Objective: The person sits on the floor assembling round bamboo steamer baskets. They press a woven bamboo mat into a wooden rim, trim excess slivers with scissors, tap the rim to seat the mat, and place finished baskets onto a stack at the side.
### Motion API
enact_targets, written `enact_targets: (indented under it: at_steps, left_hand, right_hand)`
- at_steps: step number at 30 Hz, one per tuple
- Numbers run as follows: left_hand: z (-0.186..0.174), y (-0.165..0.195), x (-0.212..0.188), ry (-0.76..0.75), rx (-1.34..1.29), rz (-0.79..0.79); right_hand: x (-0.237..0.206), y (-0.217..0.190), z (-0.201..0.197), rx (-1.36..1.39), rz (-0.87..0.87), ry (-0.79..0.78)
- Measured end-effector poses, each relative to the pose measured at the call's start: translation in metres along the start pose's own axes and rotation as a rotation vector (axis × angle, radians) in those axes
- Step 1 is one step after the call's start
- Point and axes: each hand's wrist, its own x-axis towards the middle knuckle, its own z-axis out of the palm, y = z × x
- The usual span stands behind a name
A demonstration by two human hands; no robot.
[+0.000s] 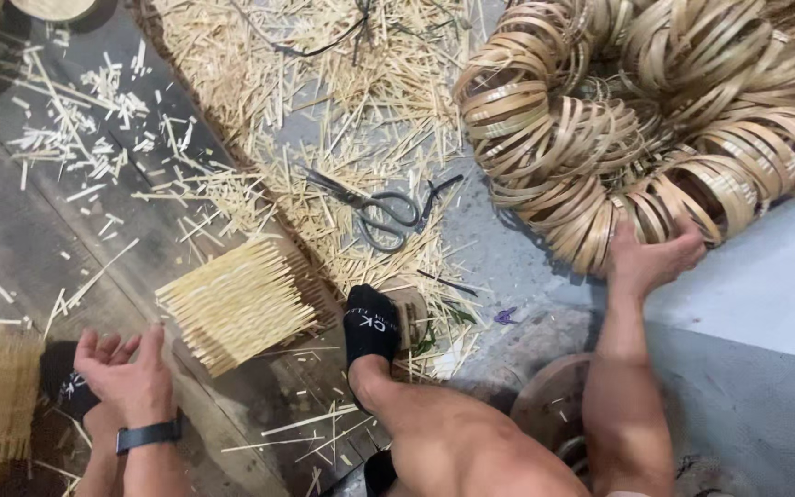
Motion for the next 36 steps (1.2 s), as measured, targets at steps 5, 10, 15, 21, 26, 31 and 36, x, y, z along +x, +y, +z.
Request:
enact_targets:
  at_steps: [5,10,15,21,26,31,36]
  left_hand:
    - [0.023,0.020,-0.003,0.145,0.081,0.000]
    - [0.038,0.028,-0.006,0.200,0.106,-0.010]
    - [0.038,0.026,-0.007,0.176,0.027,-0.055]
    - [0.041,0.017,-0.002,0.174,0.017,-0.115]
    - [0.049,0.007,0.001,0.206,0.004,-0.132]
    - [0.042,0.003,-0.004,0.171,-0.045,-0.132]
    - [0.032,0.007,-0.003,0.295,-0.030,-0.095]
  right_hand:
    - [-0.049,0.002,-0.006,0.435,0.434,-0.241]
    - [-0.118,-0.044,0.017,0.560,0.193,-0.723]
    - [-0.138,-0.137,0.048,0.573,0.050,-0.900]
    - [-0.117,-0.241,0.096,0.341,-0.348,-1.095]
    - [-0.114,-0.269,0.117,0.070,-0.654,-1.024]
    - [-0.116,-0.246,0.107,0.249,-0.380,-1.661]
    - [-0.124,-0.153,0.030,0.758,-0.251,-1.402]
